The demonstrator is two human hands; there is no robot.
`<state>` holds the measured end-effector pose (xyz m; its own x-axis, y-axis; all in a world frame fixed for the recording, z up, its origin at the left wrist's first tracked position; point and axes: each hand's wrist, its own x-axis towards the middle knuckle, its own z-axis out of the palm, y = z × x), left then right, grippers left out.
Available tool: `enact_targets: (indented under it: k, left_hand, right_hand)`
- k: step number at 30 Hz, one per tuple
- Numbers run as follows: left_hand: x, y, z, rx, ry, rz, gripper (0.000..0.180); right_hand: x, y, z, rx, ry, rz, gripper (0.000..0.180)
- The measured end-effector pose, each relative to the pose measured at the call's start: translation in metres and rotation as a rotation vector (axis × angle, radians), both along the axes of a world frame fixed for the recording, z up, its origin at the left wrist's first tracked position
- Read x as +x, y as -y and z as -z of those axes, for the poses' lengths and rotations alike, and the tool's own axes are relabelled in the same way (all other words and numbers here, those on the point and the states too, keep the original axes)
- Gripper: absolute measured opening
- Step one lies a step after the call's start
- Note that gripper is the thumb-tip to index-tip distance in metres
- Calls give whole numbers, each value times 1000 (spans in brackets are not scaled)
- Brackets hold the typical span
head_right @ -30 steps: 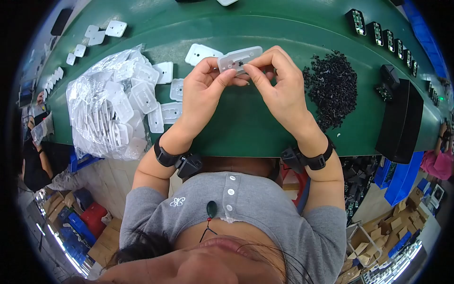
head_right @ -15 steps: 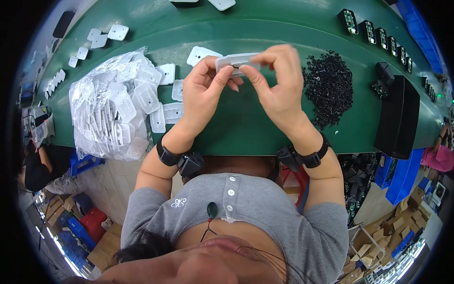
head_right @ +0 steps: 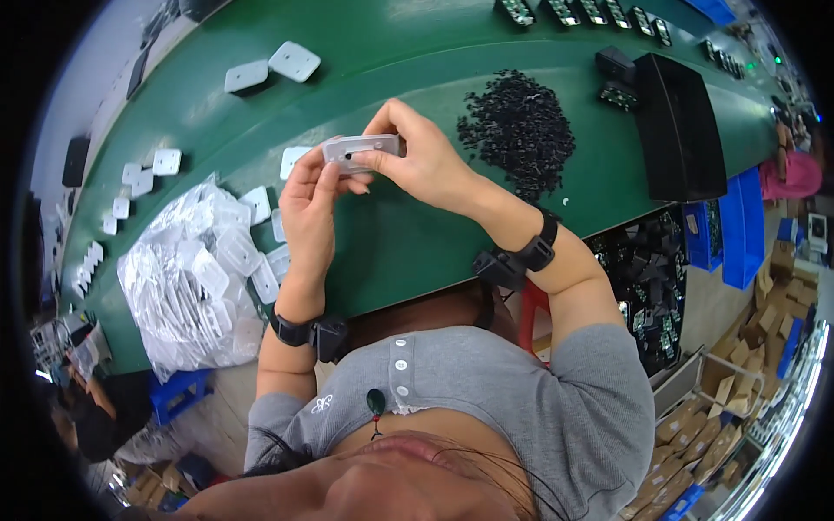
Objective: Assembling small electronic casings by inserting internal components.
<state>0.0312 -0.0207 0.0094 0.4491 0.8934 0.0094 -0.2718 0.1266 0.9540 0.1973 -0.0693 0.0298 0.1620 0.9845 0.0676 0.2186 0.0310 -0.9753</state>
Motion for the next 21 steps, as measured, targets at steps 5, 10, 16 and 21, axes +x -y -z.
enact_targets:
  k: [5, 10, 16, 21]
  left_hand:
    - [-7, -12, 19, 22, -201, 13, 13]
    - [-2, -11, 24, 482, -533, -22, 4]
    - [-2, 10, 10, 1011, -1035, -52, 53]
    - [4, 20, 8, 1035, -1126, 19, 66]
  right_hand:
    - [55, -37, 0, 251, 547, 233, 38]
    - [177, -91, 16, 705, 968, 611, 45]
    - [201, -114, 27, -163, 1242, 618, 51]
    - [90, -41, 1, 192, 507, 179, 32]
